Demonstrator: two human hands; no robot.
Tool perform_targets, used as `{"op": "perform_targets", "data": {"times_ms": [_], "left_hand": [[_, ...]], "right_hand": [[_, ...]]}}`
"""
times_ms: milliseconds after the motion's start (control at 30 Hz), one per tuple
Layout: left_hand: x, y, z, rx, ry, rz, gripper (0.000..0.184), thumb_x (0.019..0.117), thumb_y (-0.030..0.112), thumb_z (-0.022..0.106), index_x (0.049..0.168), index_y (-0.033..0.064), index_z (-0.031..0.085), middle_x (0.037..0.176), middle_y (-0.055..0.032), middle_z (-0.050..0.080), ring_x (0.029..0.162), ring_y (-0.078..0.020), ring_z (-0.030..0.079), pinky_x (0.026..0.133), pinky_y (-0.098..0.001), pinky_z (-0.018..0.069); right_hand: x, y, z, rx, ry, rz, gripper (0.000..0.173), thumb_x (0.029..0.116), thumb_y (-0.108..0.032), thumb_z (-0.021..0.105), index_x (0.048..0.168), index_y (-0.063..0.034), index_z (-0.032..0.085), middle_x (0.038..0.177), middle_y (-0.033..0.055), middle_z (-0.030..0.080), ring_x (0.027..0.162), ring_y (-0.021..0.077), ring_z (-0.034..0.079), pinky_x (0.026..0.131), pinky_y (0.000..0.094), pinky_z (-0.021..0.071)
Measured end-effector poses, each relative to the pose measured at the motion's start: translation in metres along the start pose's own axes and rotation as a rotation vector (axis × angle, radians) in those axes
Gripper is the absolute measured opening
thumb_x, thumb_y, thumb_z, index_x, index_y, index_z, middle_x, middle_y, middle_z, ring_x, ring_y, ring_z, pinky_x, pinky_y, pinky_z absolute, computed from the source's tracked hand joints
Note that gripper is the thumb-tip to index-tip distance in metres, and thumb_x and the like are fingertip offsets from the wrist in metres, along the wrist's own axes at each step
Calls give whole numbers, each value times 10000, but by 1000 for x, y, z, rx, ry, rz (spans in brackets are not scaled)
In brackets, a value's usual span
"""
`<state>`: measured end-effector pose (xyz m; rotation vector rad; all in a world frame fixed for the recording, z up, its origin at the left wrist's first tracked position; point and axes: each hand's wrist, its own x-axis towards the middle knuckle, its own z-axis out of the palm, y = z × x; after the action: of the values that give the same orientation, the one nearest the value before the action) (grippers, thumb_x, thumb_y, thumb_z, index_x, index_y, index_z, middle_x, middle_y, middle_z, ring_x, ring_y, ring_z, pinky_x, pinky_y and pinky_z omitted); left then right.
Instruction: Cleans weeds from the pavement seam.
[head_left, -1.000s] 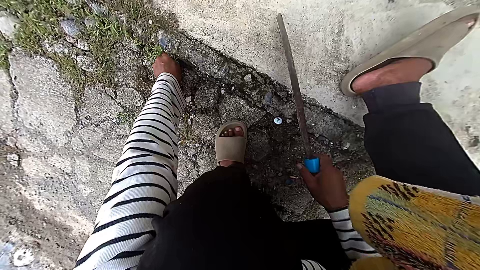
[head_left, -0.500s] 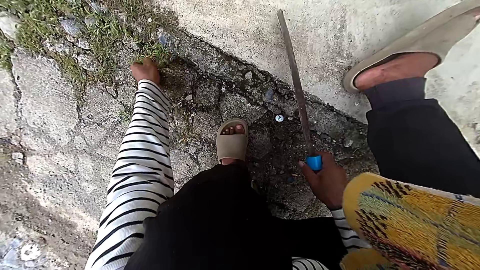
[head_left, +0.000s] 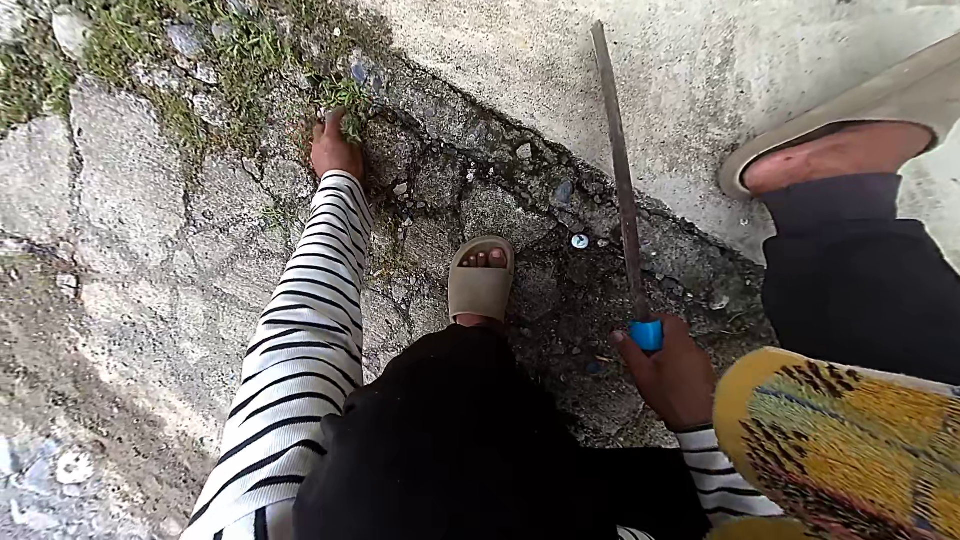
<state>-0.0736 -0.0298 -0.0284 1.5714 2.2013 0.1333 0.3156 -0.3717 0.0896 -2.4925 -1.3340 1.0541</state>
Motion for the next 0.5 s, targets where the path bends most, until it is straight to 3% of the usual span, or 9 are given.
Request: {"op": "perform_targets", "data": {"times_ms": [67, 133, 267, 333, 400, 500], "left_hand": [[7, 6, 0, 111, -51, 36, 612, 958, 63, 628, 1526, 264, 524, 1486, -263, 536, 1281, -485, 596, 1022, -678, 482], [13, 10, -2, 186, -80, 91, 656, 909, 0, 607, 1498, 286, 564, 1478, -266, 540, 1235, -511, 614, 959, -718, 491], [24, 19, -4, 253, -112, 145, 496, 909, -28, 591, 1375, 129, 656, 1431, -257, 592, 1280, -504, 592, 1003, -717, 473], [27, 25, -8, 191, -80, 65, 396, 942, 12, 573, 1324, 60, 664, 1358, -271, 639, 1292, -485, 594, 1040, -696, 460], [30, 29, -13, 98, -38, -78, 350, 1019, 143, 549, 1339, 40, 648, 1342, -266, 653, 1320, -441, 591, 1097, -637, 448], [35, 35, -12, -29, 28, -197, 428, 1056, 263, 532, 1407, 24, 592, 1393, -244, 632, 1362, -386, 574, 1142, -567, 434]], "right_hand": [[1, 0, 1, 2, 1, 7, 503, 941, -226, 711, 1280, 107, 548, 930, 303, 672, 775, 455, 667, 710, 630, 506], [1, 5, 5, 17, 25, -3, 507, 922, -215, 716, 1268, 116, 548, 897, 310, 663, 745, 464, 654, 685, 636, 495], [1, 4, 6, -13, 6, 21, 513, 930, -219, 719, 1286, 104, 540, 922, 307, 669, 769, 465, 664, 704, 641, 505], [2, 1, 6, -22, -8, 46, 518, 933, -223, 726, 1299, 91, 539, 910, 303, 670, 768, 465, 661, 699, 643, 498], [2, 5, 6, -19, -3, 12, 528, 927, -238, 720, 1291, 98, 536, 905, 297, 669, 755, 457, 663, 690, 633, 507], [3, 10, 10, 16, 28, -36, 544, 909, -233, 710, 1272, 131, 533, 887, 310, 659, 737, 467, 651, 681, 644, 496]]}}
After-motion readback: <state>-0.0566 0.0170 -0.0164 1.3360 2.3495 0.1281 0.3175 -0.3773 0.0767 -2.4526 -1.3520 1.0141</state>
